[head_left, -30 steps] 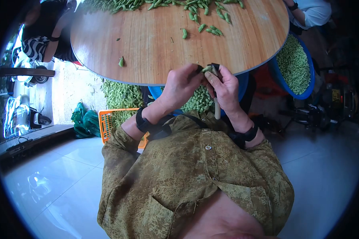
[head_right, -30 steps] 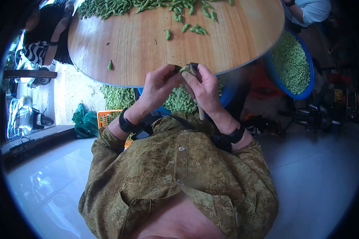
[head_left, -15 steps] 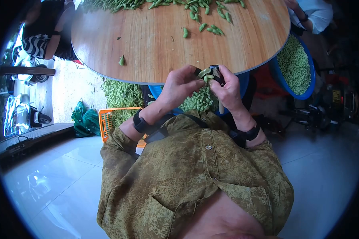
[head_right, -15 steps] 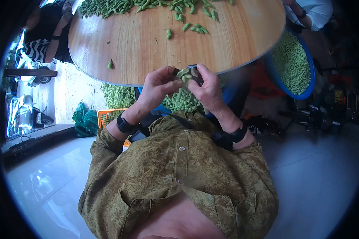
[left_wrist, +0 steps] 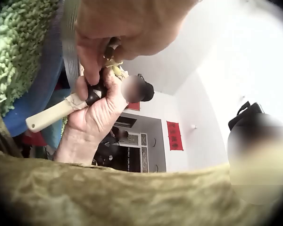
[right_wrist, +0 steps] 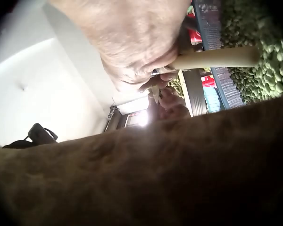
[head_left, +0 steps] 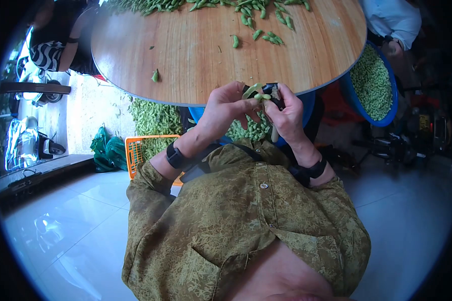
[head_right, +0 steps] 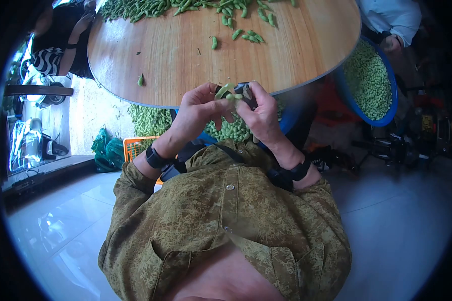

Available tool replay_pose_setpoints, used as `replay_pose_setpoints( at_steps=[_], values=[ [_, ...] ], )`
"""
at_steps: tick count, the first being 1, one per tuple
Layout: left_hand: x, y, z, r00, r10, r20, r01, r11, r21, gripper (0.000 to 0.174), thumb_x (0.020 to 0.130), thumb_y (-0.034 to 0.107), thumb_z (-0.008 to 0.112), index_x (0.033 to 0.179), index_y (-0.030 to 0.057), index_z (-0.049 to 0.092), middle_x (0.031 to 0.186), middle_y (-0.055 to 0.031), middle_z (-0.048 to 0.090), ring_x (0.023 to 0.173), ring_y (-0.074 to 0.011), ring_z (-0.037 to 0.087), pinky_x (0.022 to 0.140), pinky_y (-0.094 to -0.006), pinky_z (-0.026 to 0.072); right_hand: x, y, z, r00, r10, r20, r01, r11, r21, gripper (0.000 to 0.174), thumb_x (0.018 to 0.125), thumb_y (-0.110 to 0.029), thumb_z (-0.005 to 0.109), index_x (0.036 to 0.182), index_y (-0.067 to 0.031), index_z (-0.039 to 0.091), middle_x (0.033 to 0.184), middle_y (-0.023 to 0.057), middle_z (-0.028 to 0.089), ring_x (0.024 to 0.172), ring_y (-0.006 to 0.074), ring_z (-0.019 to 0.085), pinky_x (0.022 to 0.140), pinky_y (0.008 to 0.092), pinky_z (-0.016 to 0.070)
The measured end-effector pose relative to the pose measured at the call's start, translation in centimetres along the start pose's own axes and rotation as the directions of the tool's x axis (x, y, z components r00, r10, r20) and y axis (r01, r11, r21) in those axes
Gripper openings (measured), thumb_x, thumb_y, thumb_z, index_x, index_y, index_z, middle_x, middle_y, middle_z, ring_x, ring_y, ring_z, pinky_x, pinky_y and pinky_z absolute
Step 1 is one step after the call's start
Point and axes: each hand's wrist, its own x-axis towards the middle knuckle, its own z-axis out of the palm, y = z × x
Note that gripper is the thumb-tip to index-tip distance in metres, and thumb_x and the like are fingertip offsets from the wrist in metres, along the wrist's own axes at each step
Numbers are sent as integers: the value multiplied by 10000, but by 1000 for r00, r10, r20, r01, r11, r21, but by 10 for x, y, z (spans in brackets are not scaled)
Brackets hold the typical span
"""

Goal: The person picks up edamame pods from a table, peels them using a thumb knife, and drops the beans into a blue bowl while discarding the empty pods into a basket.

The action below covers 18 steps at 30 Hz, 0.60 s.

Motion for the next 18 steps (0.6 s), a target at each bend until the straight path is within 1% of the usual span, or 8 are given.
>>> replay_pose_setpoints(
  at_steps=[3, 6, 8, 12, 14, 15, 17, 18],
  values=[
    [0, -5, 2, 997, 79, 8, -79, 996, 45, 166, 884, 41, 631, 1015, -21, 551, 837, -74, 644, 681, -142, 661, 480, -235, 500, 0, 0, 1, 1000, 9, -6, -9, 1000, 18, 122, 852, 1, 569, 970, -28, 573, 831, -42, 561, 764, 18, 494, 679, 191, 423],
    [3, -12, -1, 984, 176, -29, -163, 951, 264, 176, 864, 25, 651, 1014, -2, 564, 835, -54, 642, 651, -124, 629, 515, -237, 486, 0, 0, 1, 999, 41, -1, -41, 994, 97, 129, 851, 2, 557, 976, -23, 577, 829, -36, 566, 766, 19, 496, 685, 190, 426],
    [8, -16, -7, 812, 567, 138, -497, 549, 671, 165, 847, 14, 654, 991, 1, 577, 791, -49, 629, 631, -117, 594, 550, -256, 469, 0, 2, -3, 997, 78, -18, -76, 993, 89, 125, 852, -2, 555, 974, -20, 579, 823, -34, 570, 765, 19, 499, 680, 190, 427],
    [4, -10, -12, 829, 555, 67, -448, 589, 672, 168, 818, 0, 656, 970, -5, 585, 738, -62, 591, 624, -138, 574, 574, -284, 468, -1, 3, -11, 993, 117, 15, -117, 993, 11, 116, 860, -23, 564, 973, -14, 589, 777, -20, 582, 699, 28, 523, 623, 199, 439],
    [-7, 1, -9, 926, 352, -137, -271, 872, 409, 167, 800, -2, 648, 954, -2, 585, 719, -105, 574, 616, -226, 590, 575, -312, 470, -3, -3, -11, 988, 145, 51, -145, 989, 0, 117, 862, -28, 569, 976, -12, 592, 762, -15, 583, 669, 34, 532, 600, 203, 442],
    [-14, 8, -13, 926, 352, -137, -270, 871, 410, 167, 800, -2, 648, 954, -2, 585, 719, -105, 574, 616, -226, 590, 575, -312, 470, -3, -5, -10, 988, 128, 86, -124, 991, -41, 131, 875, -40, 553, 994, -15, 604, 698, -17, 579, 587, 22, 488, 528, 187, 383],
    [-33, 28, -32, 884, 452, 122, -335, 427, 840, 119, 857, 23, 618, 973, 3, 604, 806, -111, 646, 696, -177, 635, 619, -301, 502, -4, -6, -11, 987, 106, 122, -97, 992, -81, 149, 889, -52, 537, 1011, -18, 616, 634, -20, 576, 505, 11, 445, 455, 171, 323],
    [-46, 43, -42, 927, 329, 181, -268, 242, 933, 155, 834, 39, 640, 983, 16, 610, 816, -137, 652, 704, -234, 645, 623, -343, 507, -5, -5, -14, 986, 113, 123, -106, 992, -62, 154, 889, -59, 537, 1012, -15, 617, 638, -20, 577, 507, 14, 447, 464, 172, 329]
  ],
)
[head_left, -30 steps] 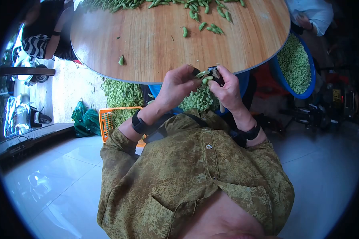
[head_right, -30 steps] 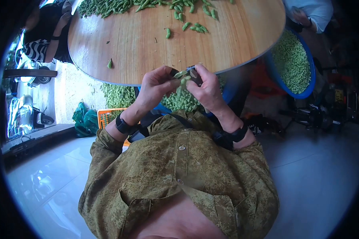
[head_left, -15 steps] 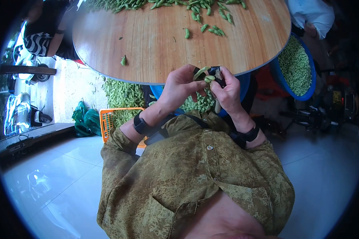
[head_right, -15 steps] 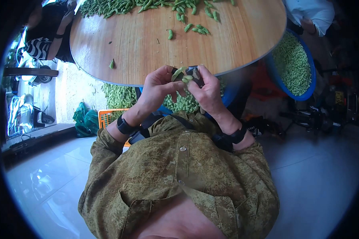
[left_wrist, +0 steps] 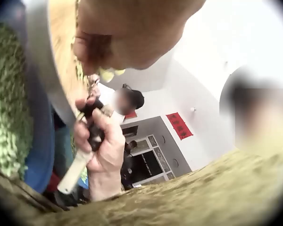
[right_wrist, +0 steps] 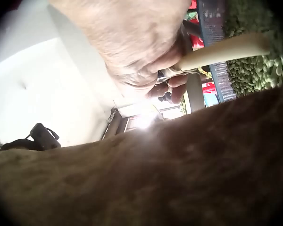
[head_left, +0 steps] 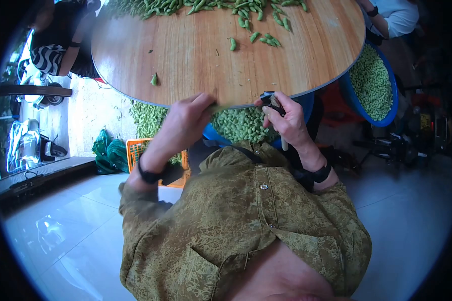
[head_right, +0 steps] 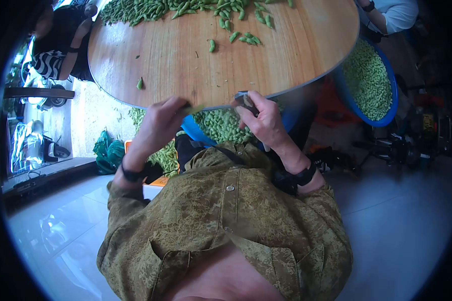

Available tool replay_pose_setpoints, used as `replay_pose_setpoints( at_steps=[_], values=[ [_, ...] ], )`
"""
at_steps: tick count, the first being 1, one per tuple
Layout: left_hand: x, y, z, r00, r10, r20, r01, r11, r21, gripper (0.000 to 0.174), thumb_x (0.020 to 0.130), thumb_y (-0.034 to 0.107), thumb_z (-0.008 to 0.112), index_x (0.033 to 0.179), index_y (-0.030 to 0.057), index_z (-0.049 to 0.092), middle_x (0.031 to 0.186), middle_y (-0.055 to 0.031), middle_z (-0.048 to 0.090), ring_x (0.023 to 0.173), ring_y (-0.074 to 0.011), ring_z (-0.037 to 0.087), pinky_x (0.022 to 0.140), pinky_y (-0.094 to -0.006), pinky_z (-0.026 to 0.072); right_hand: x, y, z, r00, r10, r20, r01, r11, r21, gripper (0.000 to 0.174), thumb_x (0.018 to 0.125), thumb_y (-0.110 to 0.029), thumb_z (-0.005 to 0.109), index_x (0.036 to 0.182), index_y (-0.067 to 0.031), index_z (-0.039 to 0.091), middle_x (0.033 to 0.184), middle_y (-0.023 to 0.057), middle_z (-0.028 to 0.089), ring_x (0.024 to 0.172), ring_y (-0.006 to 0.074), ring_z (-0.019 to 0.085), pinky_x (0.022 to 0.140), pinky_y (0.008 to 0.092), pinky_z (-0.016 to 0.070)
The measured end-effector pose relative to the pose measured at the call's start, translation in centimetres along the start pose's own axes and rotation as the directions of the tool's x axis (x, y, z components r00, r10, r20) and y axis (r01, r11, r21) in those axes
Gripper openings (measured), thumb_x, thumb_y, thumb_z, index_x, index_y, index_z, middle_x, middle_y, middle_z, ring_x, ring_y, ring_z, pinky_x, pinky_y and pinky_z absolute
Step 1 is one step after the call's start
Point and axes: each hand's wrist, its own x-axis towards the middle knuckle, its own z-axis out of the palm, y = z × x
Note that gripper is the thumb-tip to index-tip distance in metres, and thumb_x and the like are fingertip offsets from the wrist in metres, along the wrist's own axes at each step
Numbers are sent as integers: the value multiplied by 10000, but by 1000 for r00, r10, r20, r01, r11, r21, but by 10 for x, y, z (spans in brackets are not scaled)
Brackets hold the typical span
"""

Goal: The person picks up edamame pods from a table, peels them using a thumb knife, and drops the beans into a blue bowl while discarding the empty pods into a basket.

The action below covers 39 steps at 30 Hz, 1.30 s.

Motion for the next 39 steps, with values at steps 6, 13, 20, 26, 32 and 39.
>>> replay_pose_setpoints(
  at_steps=[6, 13, 20, 26, 32, 39],
  values=[
    [7, -10, -65, 969, -103, 224, -12, 888, 460, 192, 795, 126, 672, 970, 55, 639, 799, -147, 631, 826, -326, 625, 727, -428, 501, 3, 0, -8, 991, 29, 131, -36, 998, 57, 302, 899, -118, 517, 1165, 24, 532, 851, 35, 617, 655, 61, 510, 611, 228, 456],
    [137, -52, -11, 859, 512, -20, -472, 806, 356, 226, 776, 19, 583, 990, 69, 636, 927, -101, 601, 920, -305, 562, 787, -399, 477, 7, 2, -5, 995, 51, 87, -72, 965, 254, 284, 926, -109, 478, 1185, 6, 476, 927, 97, 607, 638, 59, 503, 484, 186, 389],
    [160, -77, 20, 885, 466, -9, -424, 813, 398, 150, 769, 46, 583, 915, 56, 614, 938, -110, 597, 910, -326, 552, 793, -388, 471, 5, 10, -11, 997, -6, 80, -25, 927, 375, 267, 984, -194, 493, 1170, -4, 474, 921, 104, 605, 658, 69, 532, 462, 177, 381],
    [117, -11, 18, 999, 46, 13, -37, 917, -398, 124, 877, 115, 589, 931, 4, 602, 798, -60, 624, 686, -194, 599, 615, -298, 483, 17, -2, -3, 1000, -14, -7, 15, 900, 436, 382, 1011, -224, 444, 1322, -2, 432, 881, 75, 592, 616, 54, 492, 454, 172, 368],
    [80, 5, 35, 948, -125, 293, 314, 509, -802, 131, 948, 118, 568, 975, -4, 609, 724, 12, 568, 570, -47, 507, 469, -186, 362, 15, -5, 4, 998, -22, 57, -6, 893, 450, 441, 1019, -257, 431, 1389, -21, 389, 813, 55, 592, 557, 45, 461, 437, 168, 366],
    [66, -1, 51, 961, -180, 209, 268, 432, -861, 121, 948, 108, 568, 972, -4, 606, 728, 15, 565, 575, -44, 485, 492, -187, 349, 13, -6, 10, 988, 45, 146, -127, 773, 622, 467, 1012, -250, 443, 1417, -30, 371, 831, 99, 581, 575, 65, 459, 438, 167, 372]
  ],
)
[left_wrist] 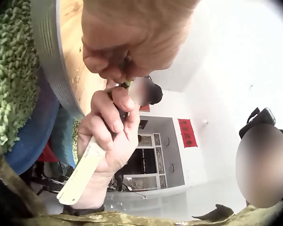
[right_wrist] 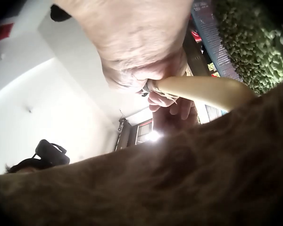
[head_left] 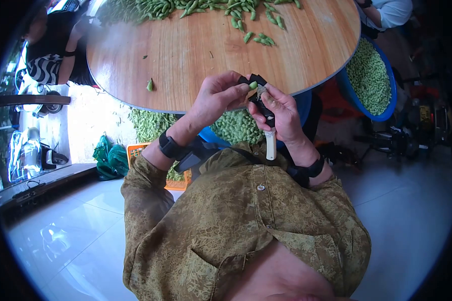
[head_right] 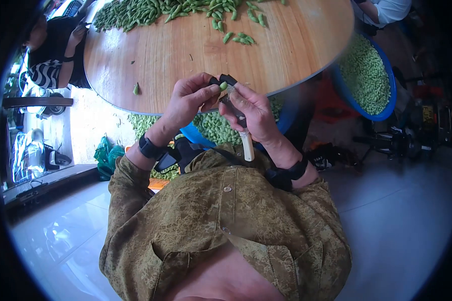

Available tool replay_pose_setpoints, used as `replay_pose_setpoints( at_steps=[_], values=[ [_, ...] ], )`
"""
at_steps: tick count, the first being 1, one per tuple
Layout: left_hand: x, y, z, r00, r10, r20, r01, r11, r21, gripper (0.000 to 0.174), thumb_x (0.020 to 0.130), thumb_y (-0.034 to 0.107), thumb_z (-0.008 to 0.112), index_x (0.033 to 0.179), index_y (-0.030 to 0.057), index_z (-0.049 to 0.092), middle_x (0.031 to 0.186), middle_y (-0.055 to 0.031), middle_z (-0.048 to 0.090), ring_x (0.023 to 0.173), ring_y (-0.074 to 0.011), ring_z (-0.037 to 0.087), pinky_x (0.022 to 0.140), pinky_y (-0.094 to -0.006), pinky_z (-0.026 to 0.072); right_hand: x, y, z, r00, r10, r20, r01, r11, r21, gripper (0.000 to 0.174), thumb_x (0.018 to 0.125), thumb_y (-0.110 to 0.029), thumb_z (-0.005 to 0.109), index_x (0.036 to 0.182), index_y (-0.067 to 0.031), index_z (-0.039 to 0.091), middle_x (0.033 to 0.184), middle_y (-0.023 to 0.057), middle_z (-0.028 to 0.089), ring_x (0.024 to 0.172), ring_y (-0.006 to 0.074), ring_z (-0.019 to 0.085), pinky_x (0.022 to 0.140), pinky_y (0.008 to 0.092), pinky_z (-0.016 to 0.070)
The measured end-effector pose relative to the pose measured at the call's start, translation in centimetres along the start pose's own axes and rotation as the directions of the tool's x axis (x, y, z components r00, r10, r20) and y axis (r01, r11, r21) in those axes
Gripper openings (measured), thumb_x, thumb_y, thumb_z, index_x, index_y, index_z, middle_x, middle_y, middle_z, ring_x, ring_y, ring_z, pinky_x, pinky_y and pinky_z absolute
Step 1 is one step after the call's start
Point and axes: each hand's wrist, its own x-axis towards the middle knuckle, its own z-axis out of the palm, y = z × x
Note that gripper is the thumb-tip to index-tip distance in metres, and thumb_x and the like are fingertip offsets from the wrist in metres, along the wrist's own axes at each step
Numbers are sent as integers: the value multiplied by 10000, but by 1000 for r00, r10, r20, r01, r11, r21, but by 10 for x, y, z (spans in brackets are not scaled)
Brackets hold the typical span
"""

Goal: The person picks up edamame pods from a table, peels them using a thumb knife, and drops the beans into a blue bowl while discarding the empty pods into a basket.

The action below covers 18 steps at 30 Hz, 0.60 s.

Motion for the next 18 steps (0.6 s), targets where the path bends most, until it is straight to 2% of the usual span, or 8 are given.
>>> replay_pose_setpoints(
  at_steps=[2, 6, 8, 12, 14, 15, 17, 18],
  values=[
    [-1, -3, -2, 1000, 13, 21, -12, 998, -55, 124, 945, 128, 581, 990, 15, 601, 787, 48, 562, 652, -18, 487, 543, -166, 374, 0, 1, 1, 1000, -10, 13, 10, 1000, -26, 464, 1010, -247, 445, 1417, -34, 371, 833, 106, 582, 574, 68, 460, 438, 168, 377],
    [-1, -5, 4, 998, 36, -43, -40, 996, -82, 76, 947, 84, 557, 957, 15, 586, 735, 22, 565, 594, -43, 481, 518, -191, 354, 2, 2, 2, 1000, -3, 7, 3, 1000, -7, 458, 1006, -231, 457, 1413, -35, 378, 817, 95, 582, 570, 66, 459, 439, 168, 379],
    [-1, -10, 4, 994, 86, -69, -95, 986, -136, 67, 949, 79, 547, 969, 23, 579, 741, 22, 562, 603, -45, 483, 528, -190, 357, 3, 4, 0, 999, -43, -1, 43, 996, -78, 439, 997, -202, 478, 1397, -34, 408, 807, 87, 587, 560, 63, 459, 439, 166, 378],
    [0, -11, 2, 993, 88, -75, -98, 985, -142, 76, 948, 87, 557, 991, 26, 575, 762, 12, 567, 620, -49, 489, 536, -193, 361, 5, 6, -1, 997, -77, -21, 73, 983, -168, 375, 999, -157, 454, 1350, -24, 455, 808, 60, 598, 556, 49, 466, 435, 166, 377],
    [3, -12, -7, 991, -54, 123, 105, 884, -456, 96, 944, 99, 572, 1007, 27, 576, 798, 3, 576, 632, -50, 485, 534, -198, 361, 5, 5, -5, 998, -63, 1, 63, 988, -141, 338, 990, -150, 478, 1302, -20, 500, 810, 69, 605, 555, 49, 469, 429, 164, 375],
    [4, -14, -11, 991, -55, 122, 105, 883, -457, 96, 944, 99, 572, 1007, 27, 576, 798, 3, 576, 632, -50, 485, 534, -198, 361, 3, 5, -7, 998, -62, 1, 61, 988, -141, 338, 990, -150, 478, 1302, -20, 500, 810, 69, 605, 555, 49, 469, 429, 164, 375],
    [8, -18, -18, 901, -23, 433, 314, 723, -616, 135, 923, 67, 592, 1050, 23, 587, 833, 16, 603, 696, -68, 553, 557, -186, 392, 3, 4, -13, 998, 37, 49, -41, 997, 62, 314, 985, -162, 497, 1265, -23, 528, 832, 86, 618, 549, 55, 475, 421, 164, 376],
    [7, -15, -16, 902, -22, 431, 312, 723, -617, 135, 923, 67, 592, 1050, 23, 587, 833, 16, 603, 696, -68, 553, 557, -186, 392, 4, 3, -13, 998, 39, 51, -42, 997, 62, 314, 985, -162, 497, 1265, -23, 528, 832, 86, 618, 549, 55, 475, 421, 164, 376]
  ],
)
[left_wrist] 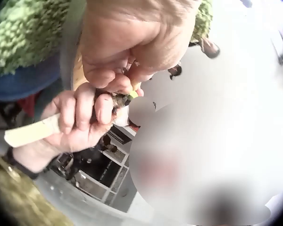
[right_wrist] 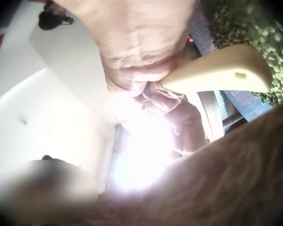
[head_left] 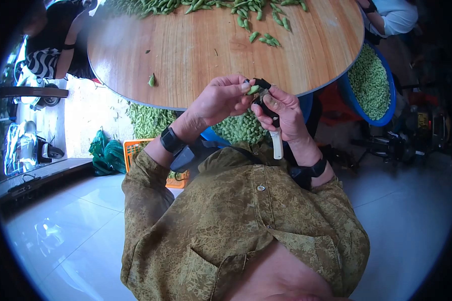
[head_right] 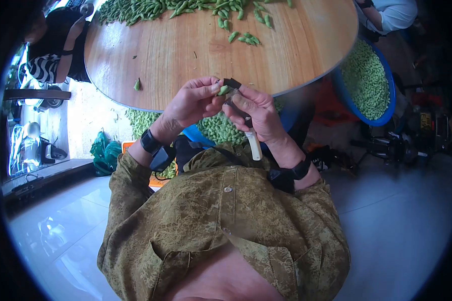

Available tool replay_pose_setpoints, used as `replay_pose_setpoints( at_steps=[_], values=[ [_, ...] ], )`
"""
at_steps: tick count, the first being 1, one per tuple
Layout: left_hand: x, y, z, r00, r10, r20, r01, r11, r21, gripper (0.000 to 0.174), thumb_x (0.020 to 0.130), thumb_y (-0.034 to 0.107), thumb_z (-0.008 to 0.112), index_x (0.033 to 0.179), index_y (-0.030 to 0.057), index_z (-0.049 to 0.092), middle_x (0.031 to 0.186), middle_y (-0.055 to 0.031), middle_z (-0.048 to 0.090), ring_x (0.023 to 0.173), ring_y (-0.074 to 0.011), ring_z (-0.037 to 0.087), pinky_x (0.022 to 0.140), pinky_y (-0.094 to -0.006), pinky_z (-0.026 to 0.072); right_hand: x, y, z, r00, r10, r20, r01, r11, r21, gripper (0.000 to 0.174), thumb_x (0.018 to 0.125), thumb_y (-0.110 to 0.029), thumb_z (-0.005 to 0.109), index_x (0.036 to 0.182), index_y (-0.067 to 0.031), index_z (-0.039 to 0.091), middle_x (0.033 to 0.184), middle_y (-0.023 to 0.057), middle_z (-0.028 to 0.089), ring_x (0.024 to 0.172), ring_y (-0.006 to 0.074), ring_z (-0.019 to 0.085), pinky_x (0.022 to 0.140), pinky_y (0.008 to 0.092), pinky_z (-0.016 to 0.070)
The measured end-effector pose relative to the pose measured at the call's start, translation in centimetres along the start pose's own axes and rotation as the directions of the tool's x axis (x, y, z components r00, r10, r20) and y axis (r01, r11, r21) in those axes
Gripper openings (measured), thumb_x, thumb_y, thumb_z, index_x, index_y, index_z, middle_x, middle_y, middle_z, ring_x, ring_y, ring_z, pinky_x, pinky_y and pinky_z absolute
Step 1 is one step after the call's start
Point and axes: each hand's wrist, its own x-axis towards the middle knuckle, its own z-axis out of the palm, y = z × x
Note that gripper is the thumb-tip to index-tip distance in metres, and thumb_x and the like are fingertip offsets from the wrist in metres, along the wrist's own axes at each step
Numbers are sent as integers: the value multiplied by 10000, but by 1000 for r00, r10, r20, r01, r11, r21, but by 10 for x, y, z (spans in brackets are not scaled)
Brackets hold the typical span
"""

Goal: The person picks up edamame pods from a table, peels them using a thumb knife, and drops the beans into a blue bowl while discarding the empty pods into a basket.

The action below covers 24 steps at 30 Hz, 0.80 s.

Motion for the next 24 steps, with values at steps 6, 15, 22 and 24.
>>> replay_pose_setpoints(
  at_steps=[6, 15, 22, 24],
  values=[
    [-8, 4, 23, 914, 402, -59, -17, 183, 983, 233, 854, 52, 674, 1060, -8, 582, 857, -76, 652, 777, -103, 633, 647, -246, 499, -3, -1, -4, 990, 129, -65, -117, 979, 167, 263, 977, -170, 511, 1192, -30, 570, 858, 112, 626, 542, 70, 477, 405, 166, 372],
    [-8, -6, 32, 795, 423, 435, -130, -582, 803, 173, 788, 65, 682, 920, 11, 585, 772, -121, 585, 658, -259, 610, 573, -364, 499, -5, -1, -2, 986, 145, -78, -124, 965, 230, 270, 966, -157, 531, 1211, -55, 579, 822, 143, 602, 518, 87, 475, 381, 168, 373],
    [-6, -9, 28, 875, 351, -334, -14, 707, 707, 173, 909, 136, 641, 967, -26, 635, 718, -10, 617, 619, -74, 559, 558, -238, 462, -10, -3, -2, 992, 105, -65, -97, 989, 113, 246, 967, -172, 533, 1158, -29, 594, 816, 96, 629, 530, 63, 479, 408, 169, 375],
    [-6, -8, 27, 871, 303, -387, 64, 711, 700, 171, 920, 141, 629, 972, -22, 639, 689, 10, 595, 610, -71, 548, 565, -223, 460, -11, 0, -3, 994, 88, -68, -85, 996, 40, 238, 968, -174, 534, 1140, -24, 601, 793, 74, 623, 532, 56, 477, 414, 170, 372]
  ],
)
